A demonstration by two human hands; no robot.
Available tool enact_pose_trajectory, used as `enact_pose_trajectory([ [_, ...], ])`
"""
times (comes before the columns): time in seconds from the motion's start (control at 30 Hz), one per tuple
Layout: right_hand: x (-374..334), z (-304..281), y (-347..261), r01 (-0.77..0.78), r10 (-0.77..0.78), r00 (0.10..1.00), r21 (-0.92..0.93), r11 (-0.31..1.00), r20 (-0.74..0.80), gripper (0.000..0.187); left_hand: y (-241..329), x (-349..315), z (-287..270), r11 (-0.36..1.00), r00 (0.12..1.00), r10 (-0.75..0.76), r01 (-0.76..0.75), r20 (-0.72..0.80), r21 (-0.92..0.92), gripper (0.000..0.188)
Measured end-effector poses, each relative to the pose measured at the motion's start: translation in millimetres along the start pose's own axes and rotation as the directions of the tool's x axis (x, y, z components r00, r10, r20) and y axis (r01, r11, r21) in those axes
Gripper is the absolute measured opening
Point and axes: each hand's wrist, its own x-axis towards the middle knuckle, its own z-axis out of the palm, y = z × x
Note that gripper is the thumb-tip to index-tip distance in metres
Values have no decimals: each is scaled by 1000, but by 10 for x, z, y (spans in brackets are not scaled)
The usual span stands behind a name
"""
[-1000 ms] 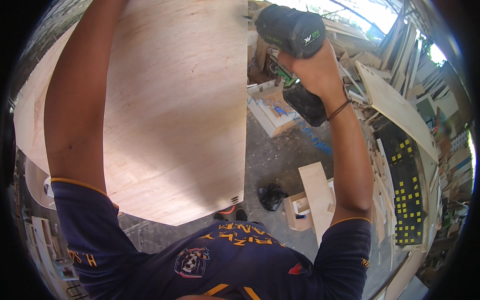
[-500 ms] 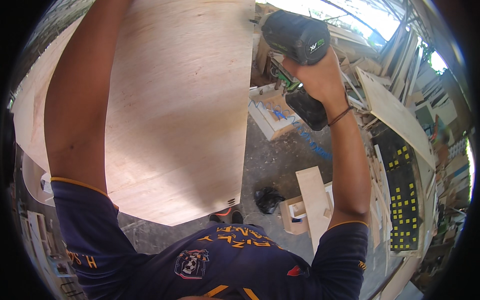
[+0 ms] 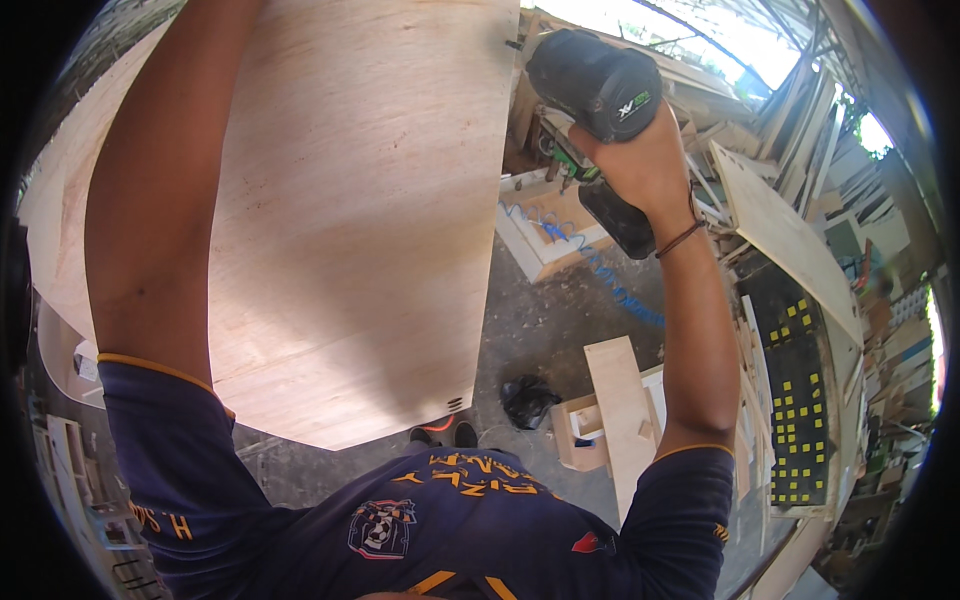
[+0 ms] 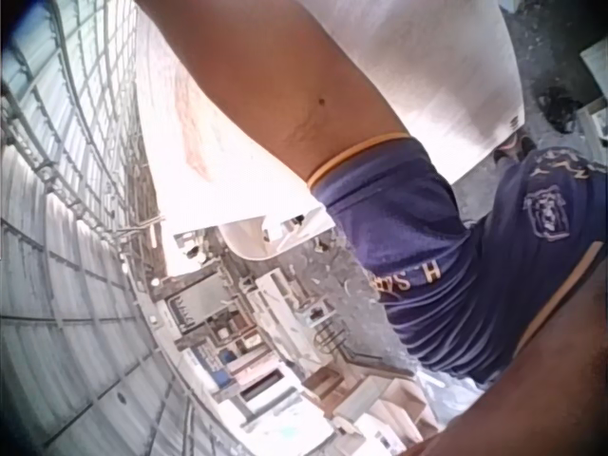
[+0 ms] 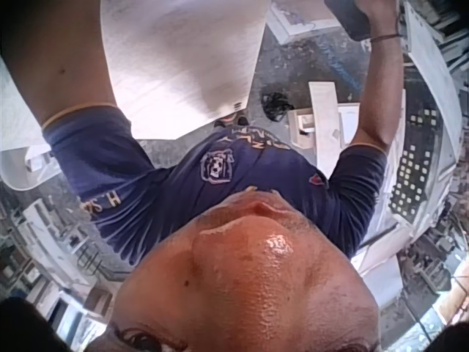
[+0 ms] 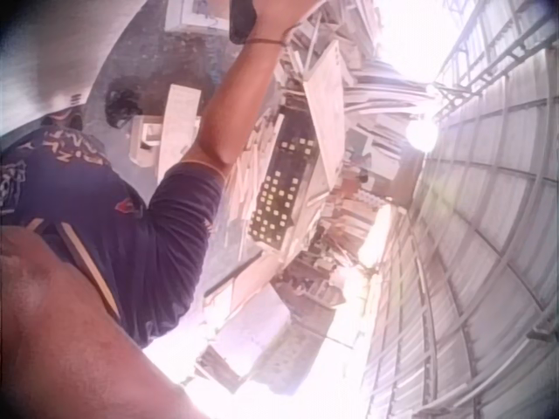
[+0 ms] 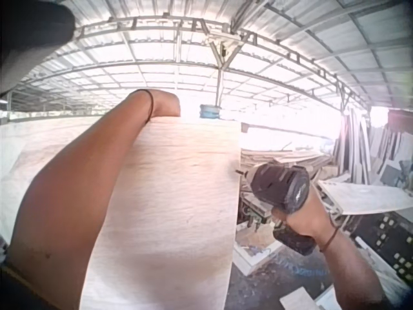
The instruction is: The person uses a power drill to drive screws into a wooden panel to attach it to a furniture frame.
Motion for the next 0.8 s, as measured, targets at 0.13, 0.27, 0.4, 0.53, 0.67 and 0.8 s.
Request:
enact_pose_trajectory([
  [0.13,24,-5,36,-116,108,992,121,986,64,35,4,-23,0,1000,1000,2,-2,1,-16,44],
  [0.27,30,-37,-1,-17,17,1000,6,1000,24,32,24,-31,3,999,1000,7,-7,-2,-35,44],
  [0.4,60,-66,-6,-28,28,998,0,1000,53,31,41,-47,3,998,1000,6,-6,-1,-56,44],
  [0.53,52,-60,7,-76,72,995,66,995,75,30,74,-82,1,996,1000,8,-9,-1,-92,45],
  [0.67,44,-50,-14,1,-1,1000,-7,1000,21,28,102,-151,-25,995,999,0,3,34,-97,45],
  [0.8,60,-25,3,-87,82,994,63,994,69,29,-3,-63,-16,1000,1000,1,-1,15,2,45],
])
